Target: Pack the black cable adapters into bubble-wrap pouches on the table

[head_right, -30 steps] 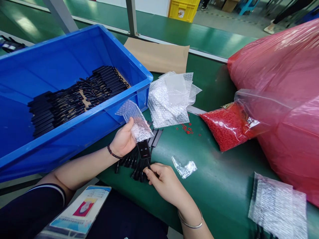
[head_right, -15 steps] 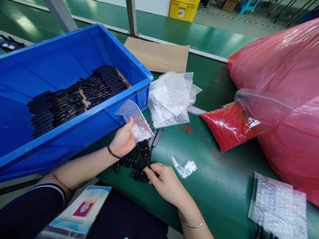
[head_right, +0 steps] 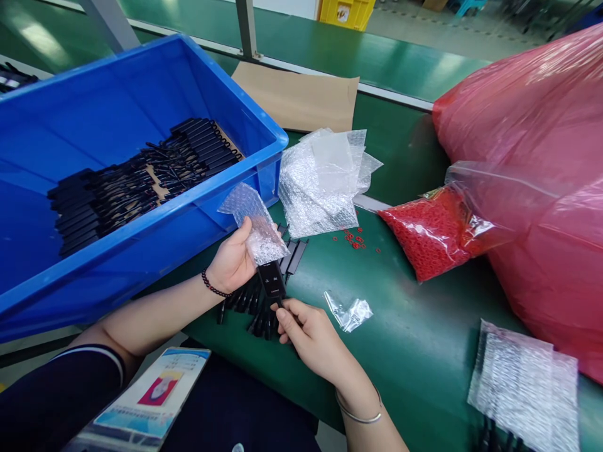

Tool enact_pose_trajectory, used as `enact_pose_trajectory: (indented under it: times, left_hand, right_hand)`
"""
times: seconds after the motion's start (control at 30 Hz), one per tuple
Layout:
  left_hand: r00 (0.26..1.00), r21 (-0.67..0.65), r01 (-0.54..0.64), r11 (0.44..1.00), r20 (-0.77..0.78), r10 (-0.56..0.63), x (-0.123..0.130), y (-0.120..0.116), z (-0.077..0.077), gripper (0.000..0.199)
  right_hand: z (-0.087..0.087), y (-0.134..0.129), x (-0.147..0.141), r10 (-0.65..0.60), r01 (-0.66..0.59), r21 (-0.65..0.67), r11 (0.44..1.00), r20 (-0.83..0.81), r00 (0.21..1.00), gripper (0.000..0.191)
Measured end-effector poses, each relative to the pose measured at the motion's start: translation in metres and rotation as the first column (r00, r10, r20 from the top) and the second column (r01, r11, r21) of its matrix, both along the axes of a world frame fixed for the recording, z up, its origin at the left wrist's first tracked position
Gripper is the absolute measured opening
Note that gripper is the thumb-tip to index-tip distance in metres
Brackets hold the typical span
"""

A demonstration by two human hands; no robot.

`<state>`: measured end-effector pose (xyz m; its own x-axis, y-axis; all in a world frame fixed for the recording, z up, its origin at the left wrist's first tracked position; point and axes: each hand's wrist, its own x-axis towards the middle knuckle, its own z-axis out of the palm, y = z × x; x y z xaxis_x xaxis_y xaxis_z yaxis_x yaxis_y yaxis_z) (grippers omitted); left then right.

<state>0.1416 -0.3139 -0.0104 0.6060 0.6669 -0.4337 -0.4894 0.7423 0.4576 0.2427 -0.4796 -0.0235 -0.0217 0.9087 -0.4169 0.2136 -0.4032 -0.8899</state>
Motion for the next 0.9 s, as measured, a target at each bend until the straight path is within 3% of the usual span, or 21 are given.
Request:
enact_pose_trajectory:
  times: [0.13, 0.27, 0.4, 0.7, 0.9]
  left_hand:
    - [0.998, -0.077, 0.06, 0.995, 0.028, -0.058, -0.002, -0.001, 0.006, 0.039]
    - [0.995, -0.081, 0.091, 0.992, 0.057, -0.087, -0.003, 0.0, 0.005, 0.041]
    - [0.994, -0.09, 0.073, 0.993, 0.084, -0.065, -0.003, 0.001, 0.004, 0.041]
    - [0.992, -0.074, 0.087, 0.993, 0.101, -0.079, -0.002, 0.004, 0.001, 0.042]
    - [0.993, -0.047, 0.095, 0.994, 0.075, -0.091, -0.002, 0.004, 0.0, 0.041]
  right_hand:
    - [0.0, 0.001, 0.002, -0.093, 0.095, 0.075, 0.993, -0.027, 0.995, 0.037]
    - [-0.005, 0.002, 0.004, -0.194, 0.185, 0.212, 0.959, 0.022, 0.981, 0.021]
    - [-0.01, 0.001, 0.004, -0.248, 0.241, 0.222, 0.945, 0.004, 0.969, 0.014]
    - [-0.008, 0.001, 0.002, -0.265, 0.197, 0.278, 0.94, 0.232, 0.936, 0.014]
    - [-0.008, 0.002, 0.001, -0.279, 0.194, 0.297, 0.935, 0.279, 0.919, 0.014]
